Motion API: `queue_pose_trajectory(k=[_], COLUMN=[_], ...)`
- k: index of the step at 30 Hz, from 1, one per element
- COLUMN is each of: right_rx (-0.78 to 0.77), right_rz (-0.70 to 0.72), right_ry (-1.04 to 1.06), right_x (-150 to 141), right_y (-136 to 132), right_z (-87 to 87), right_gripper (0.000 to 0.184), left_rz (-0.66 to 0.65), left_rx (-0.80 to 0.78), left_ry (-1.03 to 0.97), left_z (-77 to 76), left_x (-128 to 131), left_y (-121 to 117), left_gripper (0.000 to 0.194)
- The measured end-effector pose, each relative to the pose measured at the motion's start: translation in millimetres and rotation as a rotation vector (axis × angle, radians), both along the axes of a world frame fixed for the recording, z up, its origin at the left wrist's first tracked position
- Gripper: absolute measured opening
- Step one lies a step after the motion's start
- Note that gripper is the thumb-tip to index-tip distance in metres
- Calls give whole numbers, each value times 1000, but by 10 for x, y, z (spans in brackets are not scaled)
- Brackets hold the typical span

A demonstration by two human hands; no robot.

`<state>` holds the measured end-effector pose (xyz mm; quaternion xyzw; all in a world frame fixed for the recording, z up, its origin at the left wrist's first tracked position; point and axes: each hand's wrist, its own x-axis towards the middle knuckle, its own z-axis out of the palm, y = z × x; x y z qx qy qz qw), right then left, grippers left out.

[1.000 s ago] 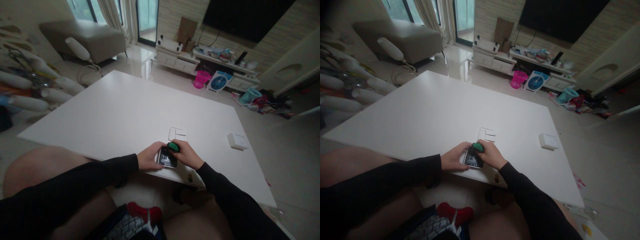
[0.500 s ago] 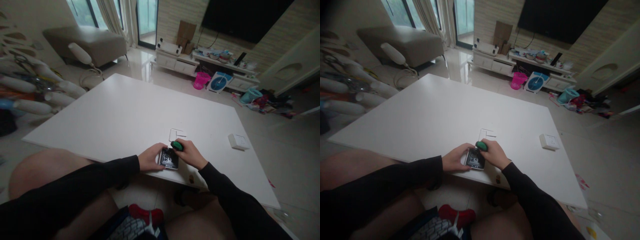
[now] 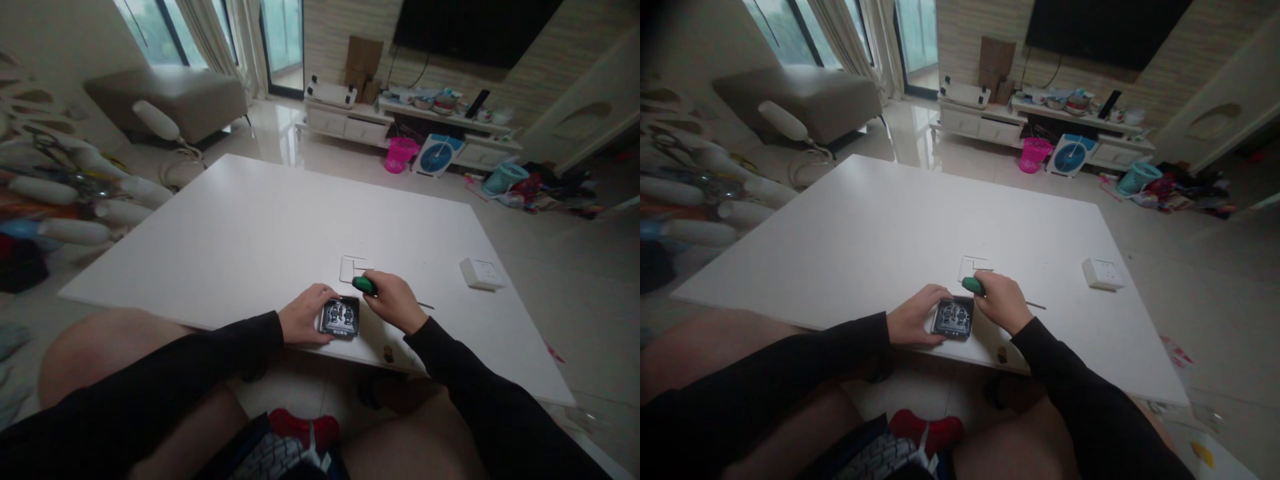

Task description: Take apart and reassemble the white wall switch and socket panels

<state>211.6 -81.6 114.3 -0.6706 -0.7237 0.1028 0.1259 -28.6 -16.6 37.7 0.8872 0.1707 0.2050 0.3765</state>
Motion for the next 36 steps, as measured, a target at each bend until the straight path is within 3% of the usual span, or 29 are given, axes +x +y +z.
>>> queue_pose_trajectory(k=[18,28,36], right_rx=[-42,-55,-40], right_rz=[8,7,16], right_ry=[-28,-42,-15], right_x=[-16,-48,-73], right_y=[-15,-24,-35], right_z=[-6,38,42], right_gripper=[11,8,5], left_rz=[62,83,5], left_rx=[-12,-110,-256], left_ry=[80,-34,-91], left_z=[81,143,265], left_x=[-23,-137,-209], left_y=[14,254,319], left_gripper=[74,76,72])
